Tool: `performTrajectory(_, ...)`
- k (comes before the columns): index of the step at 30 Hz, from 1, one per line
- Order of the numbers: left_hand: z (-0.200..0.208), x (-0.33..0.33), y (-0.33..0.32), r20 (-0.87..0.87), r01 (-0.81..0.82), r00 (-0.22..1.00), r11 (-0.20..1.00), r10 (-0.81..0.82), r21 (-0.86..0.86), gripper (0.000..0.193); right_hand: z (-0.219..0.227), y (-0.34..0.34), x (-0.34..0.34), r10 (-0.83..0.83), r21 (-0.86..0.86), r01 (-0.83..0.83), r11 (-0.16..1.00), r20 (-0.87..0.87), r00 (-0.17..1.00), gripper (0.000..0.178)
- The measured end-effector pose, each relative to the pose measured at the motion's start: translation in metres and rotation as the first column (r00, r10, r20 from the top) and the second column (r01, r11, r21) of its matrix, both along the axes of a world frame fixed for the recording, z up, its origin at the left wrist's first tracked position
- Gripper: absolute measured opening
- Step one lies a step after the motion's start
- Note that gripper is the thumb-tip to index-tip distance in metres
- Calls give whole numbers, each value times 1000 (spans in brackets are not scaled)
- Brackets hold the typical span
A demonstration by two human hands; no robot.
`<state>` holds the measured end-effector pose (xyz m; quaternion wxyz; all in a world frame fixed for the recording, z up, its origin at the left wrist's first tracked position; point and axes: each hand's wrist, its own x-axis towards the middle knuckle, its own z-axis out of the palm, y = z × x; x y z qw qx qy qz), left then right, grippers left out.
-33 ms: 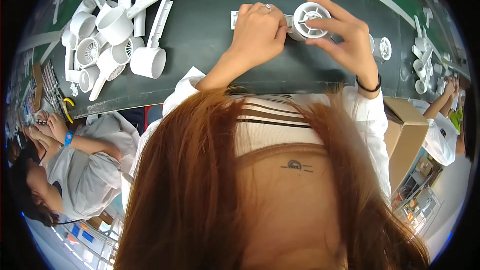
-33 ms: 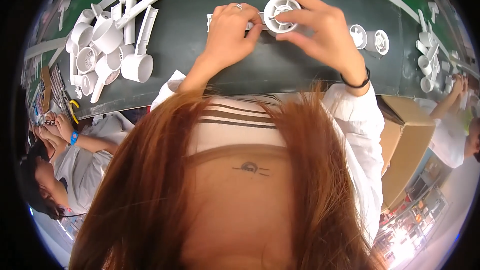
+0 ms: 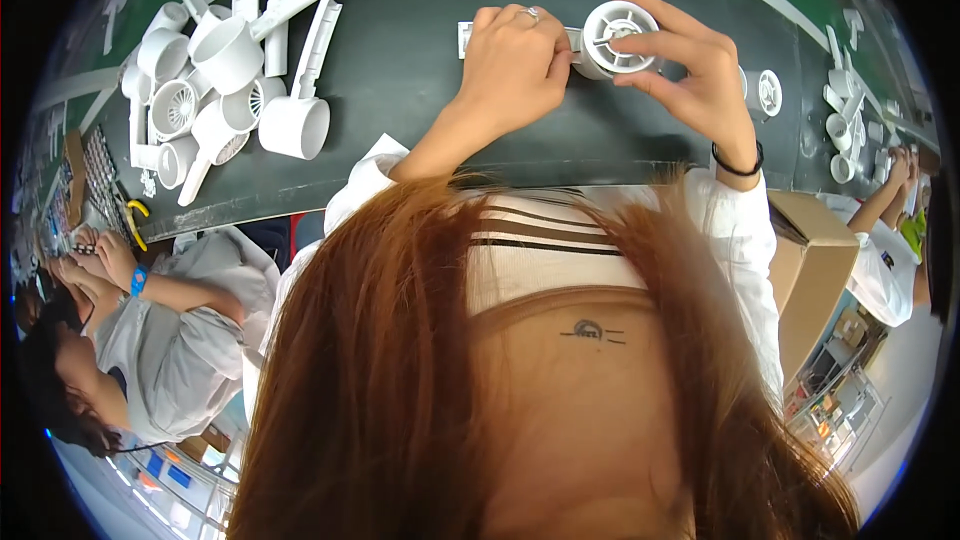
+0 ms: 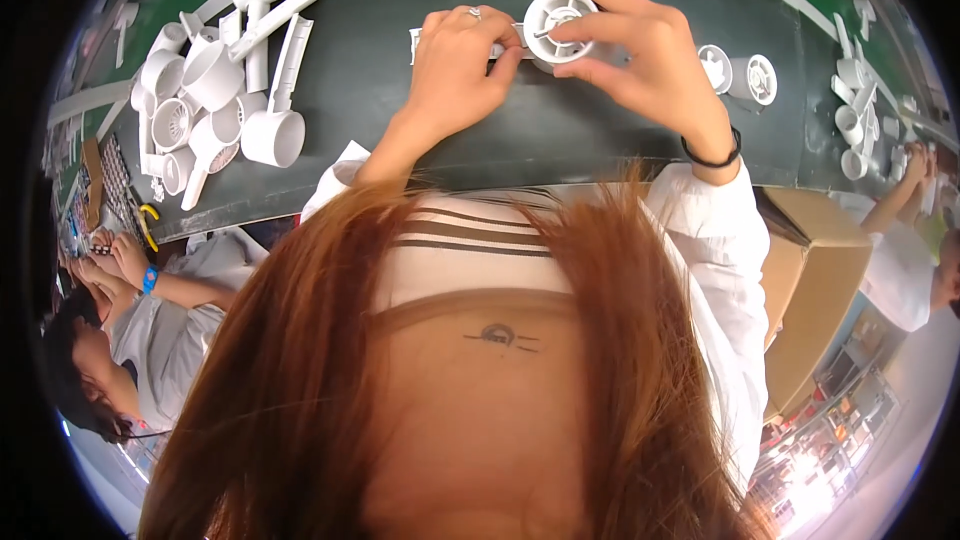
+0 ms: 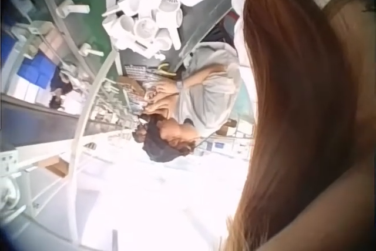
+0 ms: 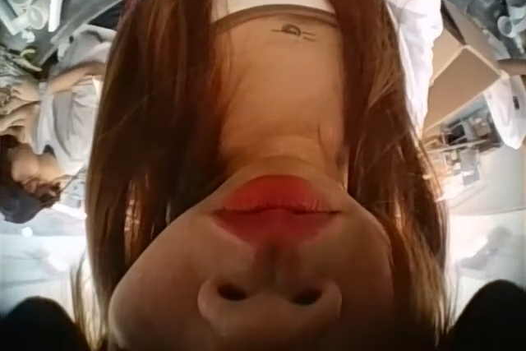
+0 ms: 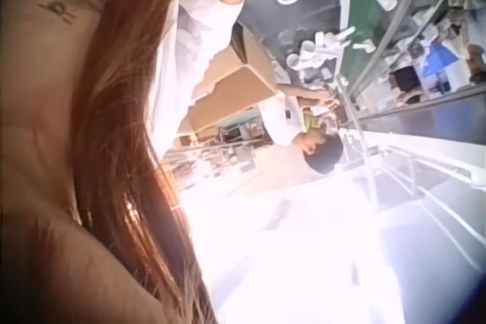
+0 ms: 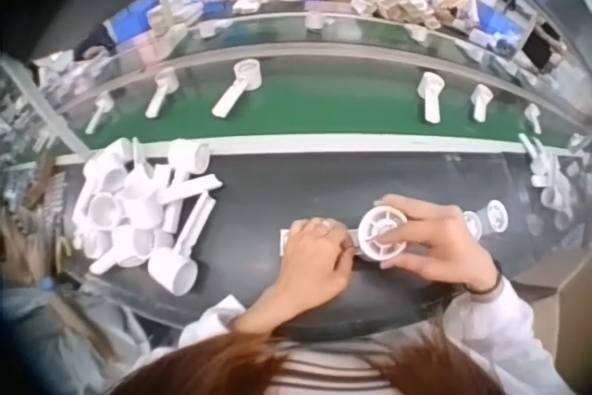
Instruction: The person assembles handheld fans by fitting motor components into plastic fan casings by hand, placing the assembled fans onto a conveyor belt, and retrieving additional fan parts from a crate and a cardboard box onto the table.
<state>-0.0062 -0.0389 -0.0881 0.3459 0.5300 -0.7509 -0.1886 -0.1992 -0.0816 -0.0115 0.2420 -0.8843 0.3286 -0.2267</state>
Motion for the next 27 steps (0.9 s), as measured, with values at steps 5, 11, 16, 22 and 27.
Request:
performTrajectory(5,-2,-9,-1,-67,-94,994,993,89,-72,5,-17,-12,-7,-48,198,-8,980,279,959,24)
performTrajectory(11,-4,-12,2,-54,-151,988,978,145,-141,4,-36,11,9,-165,136,121,983,391,905,23)
performTrajectory(16,-10,-12,-1,-78,-168,985,961,155,-219,6,-48,12,15,-224,80,211,974,481,848,20)
performTrajectory(22,-11,-13,2,-63,-180,983,954,170,-238,5,-50,10,1,-139,200,31,979,550,823,16)
performTrajectory(27,-16,-13,3,-80,-183,983,944,167,-273,4,-50,8,-3,-101,239,-46,970,568,816,15)
